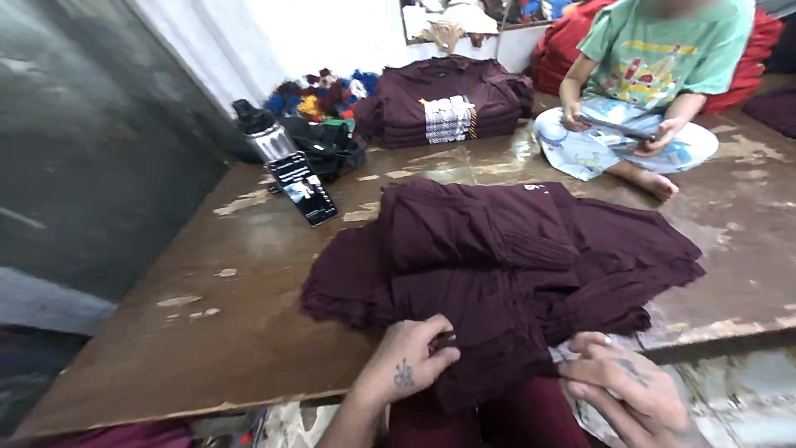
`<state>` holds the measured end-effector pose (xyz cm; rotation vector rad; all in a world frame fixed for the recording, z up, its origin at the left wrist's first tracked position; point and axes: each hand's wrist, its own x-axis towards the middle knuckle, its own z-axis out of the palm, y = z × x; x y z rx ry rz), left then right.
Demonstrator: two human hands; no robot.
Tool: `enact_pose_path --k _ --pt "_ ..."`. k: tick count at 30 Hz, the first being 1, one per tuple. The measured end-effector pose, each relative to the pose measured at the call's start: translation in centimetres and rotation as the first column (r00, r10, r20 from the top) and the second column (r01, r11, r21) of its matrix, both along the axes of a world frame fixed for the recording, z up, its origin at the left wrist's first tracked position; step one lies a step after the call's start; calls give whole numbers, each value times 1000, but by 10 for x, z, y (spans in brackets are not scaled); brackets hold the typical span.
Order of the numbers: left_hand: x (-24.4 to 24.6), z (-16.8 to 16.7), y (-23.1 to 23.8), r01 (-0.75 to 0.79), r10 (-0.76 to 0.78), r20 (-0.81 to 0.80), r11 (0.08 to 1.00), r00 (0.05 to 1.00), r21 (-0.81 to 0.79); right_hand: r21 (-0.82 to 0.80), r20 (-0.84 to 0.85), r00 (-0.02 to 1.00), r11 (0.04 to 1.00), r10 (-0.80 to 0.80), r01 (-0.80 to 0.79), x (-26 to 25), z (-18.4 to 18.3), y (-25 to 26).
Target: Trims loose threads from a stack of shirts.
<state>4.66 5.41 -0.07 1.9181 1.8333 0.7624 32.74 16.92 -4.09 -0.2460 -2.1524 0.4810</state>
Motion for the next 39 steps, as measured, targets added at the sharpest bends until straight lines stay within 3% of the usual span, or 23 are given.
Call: enact_pose_path --k 3,8,10,12,15,17,18,20,21,23,26,30,32,35,39 --pt "-3 -8 -2 -3 -14 66 969 998 248 65 -50 998 997 43 -40 -14 5 8" --pt "17 4 9 11 21 -78 924 997 383 81 139 987 994 -79 68 -79 21 17" --pt "16 5 4 55 -39 -45 893 998 446 82 82 986 987 -148 142 -90 11 21" --pt "1 9 -10 73 -72 -17 939 997 337 116 30 974 969 -224 219 -69 3 27" --pt "-14 12 -16 64 -66 -46 997 997 -51 118 83 978 976 -192 182 -33 -9 29" --pt "-8 14 -7 -28 21 92 996 996 79 101 119 980 984 -159 148 -36 0 18" --pt "0 17 2 -127 83 248 978 965 166 83 143 979 988 -142 131 -45 8 11" --pt "21 21 25 -300 151 575 938 804 174 64 202 975 995 -89 78 -68 17 6" --pt "29 18 35 -326 179 646 938 742 115 76 207 976 996 -62 47 -78 15 9" --pt "32 2 43 -294 218 614 956 759 23 75 206 978 997 14 -31 -71 11 18" --pt "16 -17 31 -226 92 603 963 792 150 -1 246 950 980 194 -200 -21 5 30" --pt "-2 -27 24 -180 -71 784 957 617 228 -43 340 930 990 140 -134 8 -4 20" --pt "3 -23 31 -222 -103 831 939 547 263 -22 330 940 996 89 -87 -1 4 11" --pt "18 -19 43 -268 -110 883 929 456 254 10 158 987 1000 14 -16 -32 23 7" --pt "34 -27 50 -313 -35 847 921 530 234 14 133 990 999 -41 39 -78 15 13"
